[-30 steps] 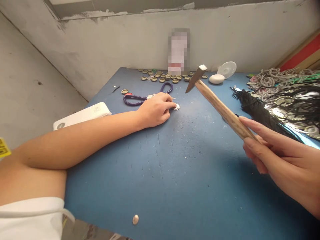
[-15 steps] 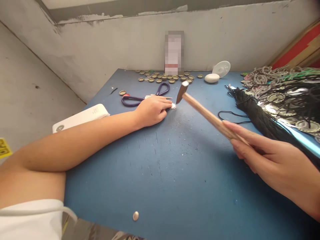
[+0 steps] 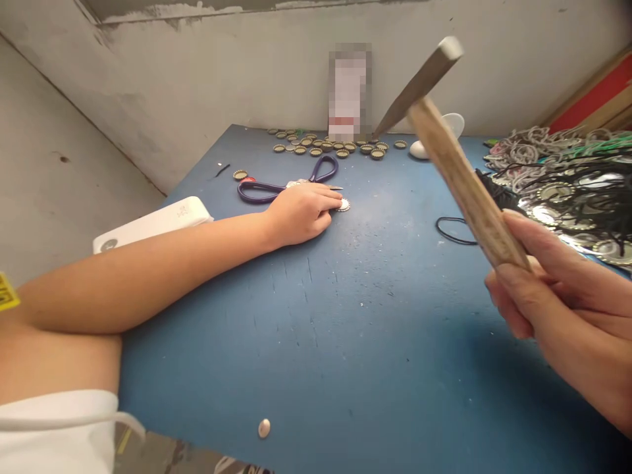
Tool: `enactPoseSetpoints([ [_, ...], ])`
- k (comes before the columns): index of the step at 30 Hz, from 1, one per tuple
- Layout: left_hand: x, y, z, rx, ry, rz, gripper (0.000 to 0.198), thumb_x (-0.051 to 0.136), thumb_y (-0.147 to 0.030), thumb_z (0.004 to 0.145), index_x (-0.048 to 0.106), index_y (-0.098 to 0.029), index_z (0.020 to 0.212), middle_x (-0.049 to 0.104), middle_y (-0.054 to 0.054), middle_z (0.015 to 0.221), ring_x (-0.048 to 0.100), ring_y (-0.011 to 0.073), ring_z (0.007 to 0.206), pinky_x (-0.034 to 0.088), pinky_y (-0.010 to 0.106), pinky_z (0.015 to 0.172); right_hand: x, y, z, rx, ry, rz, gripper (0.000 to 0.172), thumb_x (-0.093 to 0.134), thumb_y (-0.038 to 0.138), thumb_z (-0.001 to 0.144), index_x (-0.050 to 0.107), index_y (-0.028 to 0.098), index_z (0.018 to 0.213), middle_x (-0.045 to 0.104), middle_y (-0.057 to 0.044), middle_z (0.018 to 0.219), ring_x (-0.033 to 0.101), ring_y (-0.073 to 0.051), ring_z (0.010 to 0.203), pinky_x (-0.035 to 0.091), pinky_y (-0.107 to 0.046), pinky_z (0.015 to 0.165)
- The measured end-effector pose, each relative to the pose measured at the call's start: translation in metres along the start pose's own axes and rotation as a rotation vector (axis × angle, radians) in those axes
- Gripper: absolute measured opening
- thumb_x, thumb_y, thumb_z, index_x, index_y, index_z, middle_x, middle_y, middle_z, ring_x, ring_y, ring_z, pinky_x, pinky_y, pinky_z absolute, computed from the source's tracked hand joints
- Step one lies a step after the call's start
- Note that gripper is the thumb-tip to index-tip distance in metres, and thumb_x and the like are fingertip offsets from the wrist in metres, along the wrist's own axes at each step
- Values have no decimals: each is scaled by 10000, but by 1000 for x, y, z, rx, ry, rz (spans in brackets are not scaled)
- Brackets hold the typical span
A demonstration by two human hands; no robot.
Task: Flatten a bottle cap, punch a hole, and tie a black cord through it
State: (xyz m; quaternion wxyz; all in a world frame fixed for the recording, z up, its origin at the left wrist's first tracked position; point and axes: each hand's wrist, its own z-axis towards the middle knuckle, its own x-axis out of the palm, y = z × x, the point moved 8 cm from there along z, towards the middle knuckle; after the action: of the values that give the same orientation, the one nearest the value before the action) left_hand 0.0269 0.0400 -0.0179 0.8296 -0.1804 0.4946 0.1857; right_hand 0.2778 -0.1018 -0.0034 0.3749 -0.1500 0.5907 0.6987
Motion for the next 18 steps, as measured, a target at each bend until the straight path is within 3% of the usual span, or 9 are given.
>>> enactPoseSetpoints([
  [5, 1, 1, 0, 9, -6, 35, 400, 520, -75, 836, 791, -194, 1106, 784, 46, 1204, 728, 233, 1169, 585, 363, 1045, 25, -9, 2, 62, 254, -93, 632, 592, 538, 738, 758, 277, 1289, 568, 47, 512, 423, -143, 366, 366, -319, 343],
  [10, 2, 1, 0, 9, -4, 26, 418, 509, -69, 844, 782, -205, 1131, 780, 36, 1216, 720, 222, 1188, 576, 360, 1062, 5, -6, 0, 26, 7, 29, 574, 647, 457, 808, 701, 332, 1366, 554, 64, 546, 449, -135, 412, 401, -298, 386],
  [15, 1, 0, 0, 9, 0, 27, 402, 515, -67, 833, 791, -181, 1102, 783, 66, 1201, 732, 245, 1160, 592, 388, 1038, 23, -10, 1, 32, 245, -105, 598, 615, 543, 749, 769, 293, 1270, 588, 43, 533, 432, -142, 377, 365, -318, 356],
  [18, 1, 0, 0, 5, 6, 20, 415, 508, -68, 845, 782, -170, 1139, 775, 73, 1224, 718, 244, 1195, 581, 386, 1060, 11, -13, 1, 43, 100, -43, 582, 636, 519, 789, 726, 336, 1333, 581, 47, 563, 438, -146, 407, 368, -312, 368],
])
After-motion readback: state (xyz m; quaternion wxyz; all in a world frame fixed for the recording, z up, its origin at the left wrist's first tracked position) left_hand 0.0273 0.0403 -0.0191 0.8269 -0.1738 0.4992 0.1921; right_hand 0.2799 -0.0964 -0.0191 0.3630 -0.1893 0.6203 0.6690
